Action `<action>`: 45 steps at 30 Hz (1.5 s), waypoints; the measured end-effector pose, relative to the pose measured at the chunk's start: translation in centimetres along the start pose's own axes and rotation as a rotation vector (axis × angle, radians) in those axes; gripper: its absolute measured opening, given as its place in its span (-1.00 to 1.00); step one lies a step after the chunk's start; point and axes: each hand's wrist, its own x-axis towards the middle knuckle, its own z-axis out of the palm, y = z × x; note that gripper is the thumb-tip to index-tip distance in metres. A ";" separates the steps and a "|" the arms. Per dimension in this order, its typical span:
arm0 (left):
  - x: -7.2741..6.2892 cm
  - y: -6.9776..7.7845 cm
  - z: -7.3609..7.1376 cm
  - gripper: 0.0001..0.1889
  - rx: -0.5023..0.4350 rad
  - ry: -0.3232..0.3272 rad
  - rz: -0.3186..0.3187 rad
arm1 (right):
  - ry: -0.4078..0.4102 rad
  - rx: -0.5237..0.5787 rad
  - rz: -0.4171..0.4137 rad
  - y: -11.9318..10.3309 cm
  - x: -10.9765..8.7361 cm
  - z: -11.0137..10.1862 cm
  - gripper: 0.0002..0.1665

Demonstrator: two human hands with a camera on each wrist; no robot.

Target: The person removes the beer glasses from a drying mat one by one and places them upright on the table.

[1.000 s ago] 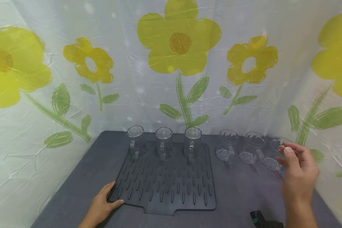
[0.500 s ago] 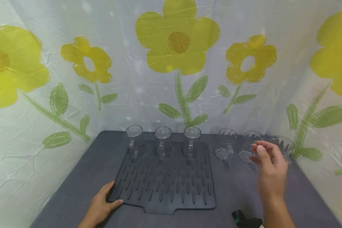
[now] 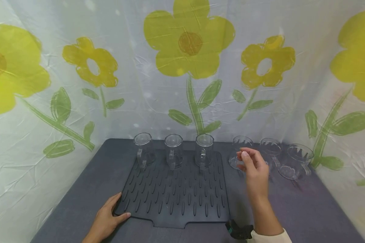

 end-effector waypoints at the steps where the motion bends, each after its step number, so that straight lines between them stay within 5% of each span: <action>1: 0.0 0.0 0.0 0.00 0.000 -0.001 0.002 | -0.007 -0.003 0.008 0.4 0.1 0.2 -0.64; 12: -0.1 0.0 -0.1 -0.01 0.015 0.001 0.004 | -0.029 -0.155 0.150 5.0 1.4 3.5 -0.63; 24: -0.1 -0.2 -0.1 -0.01 0.012 -0.004 0.008 | -0.084 -0.175 0.282 10.2 1.8 5.6 -0.47; 45: -0.1 -0.1 0.2 -0.02 0.000 -0.001 0.005 | -0.075 -0.174 0.387 13.8 1.7 7.5 -0.57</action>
